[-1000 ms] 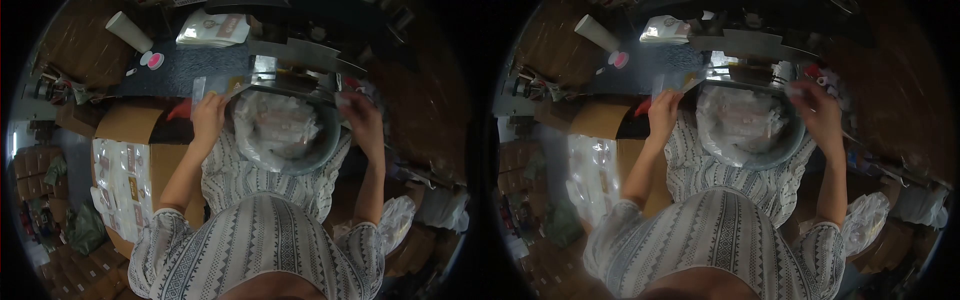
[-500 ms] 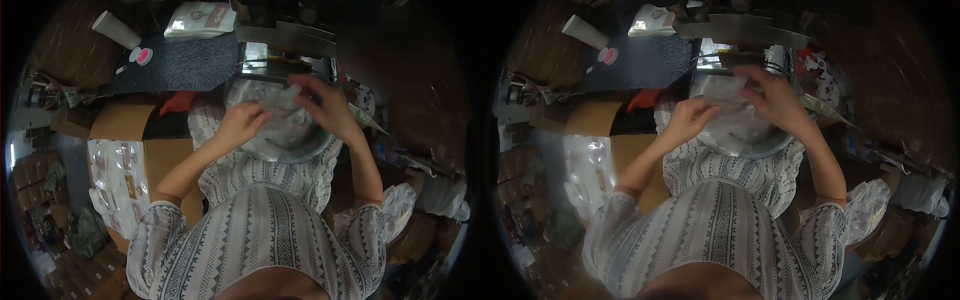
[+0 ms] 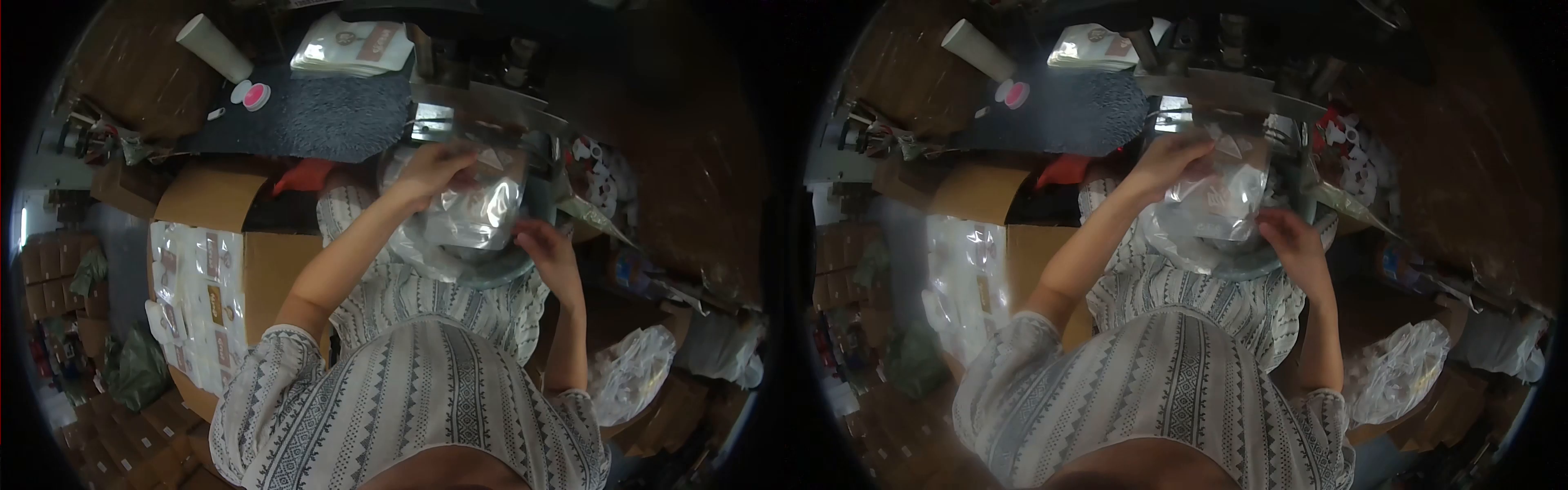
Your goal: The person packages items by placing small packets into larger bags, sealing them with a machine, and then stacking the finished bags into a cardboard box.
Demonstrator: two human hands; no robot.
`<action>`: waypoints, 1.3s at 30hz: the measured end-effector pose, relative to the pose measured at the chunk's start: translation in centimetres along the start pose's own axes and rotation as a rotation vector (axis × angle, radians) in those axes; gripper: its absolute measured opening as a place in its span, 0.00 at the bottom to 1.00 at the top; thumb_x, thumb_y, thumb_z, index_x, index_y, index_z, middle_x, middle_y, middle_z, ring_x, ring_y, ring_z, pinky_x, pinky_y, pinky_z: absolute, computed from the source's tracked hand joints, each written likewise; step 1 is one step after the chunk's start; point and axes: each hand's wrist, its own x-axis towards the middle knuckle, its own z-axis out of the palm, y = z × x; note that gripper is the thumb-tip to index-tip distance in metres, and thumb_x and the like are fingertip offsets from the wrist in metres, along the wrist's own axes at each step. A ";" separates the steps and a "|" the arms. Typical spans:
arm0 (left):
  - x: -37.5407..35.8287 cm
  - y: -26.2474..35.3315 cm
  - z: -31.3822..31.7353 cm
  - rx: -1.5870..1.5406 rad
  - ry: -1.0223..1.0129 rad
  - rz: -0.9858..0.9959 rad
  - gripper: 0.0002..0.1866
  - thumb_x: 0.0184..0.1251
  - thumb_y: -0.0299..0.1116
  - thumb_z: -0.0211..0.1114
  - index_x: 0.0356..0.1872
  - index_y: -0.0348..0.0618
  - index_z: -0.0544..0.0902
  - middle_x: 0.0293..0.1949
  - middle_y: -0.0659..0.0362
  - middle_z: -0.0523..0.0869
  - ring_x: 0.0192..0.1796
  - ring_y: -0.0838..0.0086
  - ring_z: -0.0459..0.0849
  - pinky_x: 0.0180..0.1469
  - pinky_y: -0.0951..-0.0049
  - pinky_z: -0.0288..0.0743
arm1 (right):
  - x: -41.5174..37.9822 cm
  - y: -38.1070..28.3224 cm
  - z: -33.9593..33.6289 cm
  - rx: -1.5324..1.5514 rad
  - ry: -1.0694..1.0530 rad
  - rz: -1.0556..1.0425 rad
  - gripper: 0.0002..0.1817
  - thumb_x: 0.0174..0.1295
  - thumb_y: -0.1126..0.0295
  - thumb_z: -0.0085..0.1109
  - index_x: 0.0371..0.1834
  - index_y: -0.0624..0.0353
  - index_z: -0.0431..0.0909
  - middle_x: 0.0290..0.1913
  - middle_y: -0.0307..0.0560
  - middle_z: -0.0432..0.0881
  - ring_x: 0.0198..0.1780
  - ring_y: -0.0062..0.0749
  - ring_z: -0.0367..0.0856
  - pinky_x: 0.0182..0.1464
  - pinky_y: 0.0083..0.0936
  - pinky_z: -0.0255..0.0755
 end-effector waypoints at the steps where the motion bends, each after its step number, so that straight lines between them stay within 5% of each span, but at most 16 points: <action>1: 0.0 -0.1 0.0 -0.020 -0.013 0.008 0.15 0.66 0.33 0.62 0.43 0.28 0.79 0.35 0.53 0.84 0.34 0.69 0.86 0.36 0.74 0.82 | -0.2 0.7 0.5 0.028 0.018 0.034 0.11 0.64 0.72 0.57 0.48 0.64 0.77 0.39 0.41 0.83 0.41 0.19 0.78 0.46 0.17 0.70; 9: -0.7 -0.3 -0.3 0.018 -0.064 -0.005 0.16 0.66 0.37 0.63 0.47 0.35 0.79 0.38 0.61 0.83 0.38 0.80 0.81 0.41 0.81 0.75 | -1.6 2.6 3.2 0.022 0.208 0.098 0.08 0.65 0.70 0.57 0.38 0.65 0.77 0.26 0.39 0.80 0.31 0.20 0.77 0.36 0.17 0.71; 12: -1.1 -1.3 -1.1 0.112 -0.062 0.005 0.15 0.65 0.38 0.64 0.45 0.36 0.80 0.35 0.63 0.83 0.38 0.83 0.79 0.39 0.82 0.70 | -2.2 3.3 4.5 -0.040 0.372 -0.007 0.08 0.65 0.70 0.57 0.39 0.64 0.76 0.27 0.39 0.79 0.29 0.19 0.75 0.33 0.16 0.69; 14: -1.6 -2.4 -1.8 0.128 -0.127 0.012 0.15 0.64 0.39 0.65 0.44 0.37 0.81 0.34 0.64 0.83 0.37 0.84 0.78 0.37 0.83 0.69 | -2.7 3.9 6.1 -0.158 0.553 -0.338 0.07 0.63 0.73 0.58 0.41 0.62 0.76 0.32 0.45 0.80 0.31 0.26 0.77 0.33 0.19 0.70; 16: -1.8 -4.6 -2.7 0.141 -0.192 0.011 0.16 0.63 0.40 0.66 0.43 0.38 0.82 0.33 0.64 0.83 0.36 0.85 0.77 0.36 0.83 0.67 | -2.0 5.5 7.2 -0.466 0.543 -0.720 0.14 0.57 0.69 0.63 0.45 0.61 0.75 0.41 0.48 0.80 0.41 0.41 0.79 0.43 0.32 0.72; 18: -1.8 -8.2 -4.0 0.283 -0.174 -0.083 0.17 0.62 0.39 0.66 0.44 0.35 0.80 0.32 0.61 0.84 0.32 0.78 0.79 0.37 0.79 0.69 | -1.1 6.2 8.9 -0.594 0.326 -0.742 0.23 0.54 0.66 0.65 0.54 0.56 0.73 0.53 0.50 0.73 0.55 0.50 0.70 0.59 0.45 0.63; 19: -1.8 -10.9 -5.0 0.274 -0.176 -0.094 0.17 0.62 0.39 0.66 0.44 0.35 0.80 0.32 0.61 0.84 0.32 0.78 0.79 0.37 0.79 0.69 | -0.3 7.0 10.1 -0.708 0.212 -0.656 0.28 0.54 0.63 0.64 0.59 0.52 0.70 0.60 0.49 0.67 0.62 0.51 0.63 0.63 0.51 0.56; 21: -2.4 -15.5 -6.6 0.928 0.191 0.219 0.23 0.59 0.38 0.66 0.50 0.31 0.75 0.41 0.50 0.81 0.40 0.62 0.80 0.44 0.70 0.71 | 1.4 10.4 12.2 -0.821 0.093 -0.564 0.32 0.54 0.59 0.64 0.64 0.47 0.67 0.66 0.49 0.62 0.69 0.51 0.56 0.68 0.57 0.48; 22: -3.4 -15.8 -6.7 0.923 0.190 0.215 0.23 0.59 0.38 0.66 0.50 0.31 0.75 0.41 0.50 0.81 0.40 0.62 0.80 0.44 0.70 0.71 | 2.3 12.8 13.3 -0.944 0.039 -0.403 0.34 0.55 0.55 0.62 0.67 0.42 0.64 0.70 0.49 0.56 0.72 0.52 0.49 0.68 0.61 0.44; 24: -4.9 -15.8 -7.2 1.359 0.683 0.457 0.31 0.57 0.37 0.66 0.58 0.28 0.66 0.51 0.40 0.73 0.52 0.45 0.72 0.54 0.60 0.68 | 4.3 16.9 14.4 -1.061 -0.015 -0.238 0.36 0.56 0.51 0.59 0.70 0.38 0.61 0.74 0.48 0.50 0.75 0.52 0.41 0.68 0.66 0.39; 27: -5.4 -18.4 -9.6 1.150 0.725 0.341 0.37 0.55 0.38 0.68 0.60 0.28 0.61 0.55 0.38 0.67 0.58 0.40 0.64 0.60 0.56 0.62 | 6.2 20.5 14.1 -1.163 -0.148 -0.030 0.37 0.57 0.43 0.53 0.71 0.35 0.58 0.77 0.46 0.42 0.76 0.55 0.31 0.66 0.72 0.34; 30: -5.7 -19.4 -9.7 1.143 0.622 0.483 0.37 0.54 0.41 0.68 0.58 0.30 0.61 0.53 0.39 0.68 0.54 0.41 0.70 0.56 0.53 0.67 | 7.6 21.6 13.4 -0.991 -0.421 0.311 0.37 0.60 0.42 0.48 0.73 0.38 0.56 0.77 0.49 0.42 0.76 0.53 0.40 0.71 0.56 0.38; 32: -5.4 -18.7 -9.2 1.161 0.656 0.378 0.34 0.55 0.41 0.67 0.57 0.32 0.62 0.51 0.40 0.70 0.50 0.42 0.73 0.51 0.52 0.70 | 8.9 21.7 12.7 -0.902 -0.649 0.416 0.30 0.62 0.44 0.46 0.65 0.44 0.69 0.68 0.56 0.64 0.70 0.48 0.59 0.69 0.41 0.53; 33: -5.7 -18.2 -8.8 1.177 0.684 0.262 0.32 0.55 0.42 0.66 0.55 0.35 0.64 0.49 0.40 0.72 0.46 0.43 0.77 0.46 0.51 0.73 | 9.1 23.0 12.8 -0.894 -0.654 0.426 0.30 0.62 0.44 0.46 0.65 0.44 0.69 0.68 0.56 0.64 0.70 0.48 0.59 0.69 0.41 0.53; 35: -5.5 -16.8 -8.8 1.263 0.639 0.232 0.26 0.57 0.41 0.65 0.50 0.36 0.67 0.46 0.42 0.75 0.41 0.44 0.79 0.41 0.51 0.75 | 10.1 26.1 12.7 -0.942 -0.780 0.045 0.26 0.64 0.46 0.47 0.54 0.52 0.79 0.50 0.57 0.81 0.58 0.41 0.76 0.59 0.32 0.67; 39: -5.5 -15.9 -9.8 1.402 0.495 0.339 0.13 0.67 0.39 0.56 0.34 0.38 0.71 0.34 0.46 0.81 0.32 0.46 0.80 0.35 0.53 0.75 | 4.8 15.0 7.8 -0.409 -0.847 0.118 0.18 0.64 0.57 0.51 0.47 0.59 0.80 0.48 0.53 0.82 0.49 0.44 0.81 0.52 0.35 0.71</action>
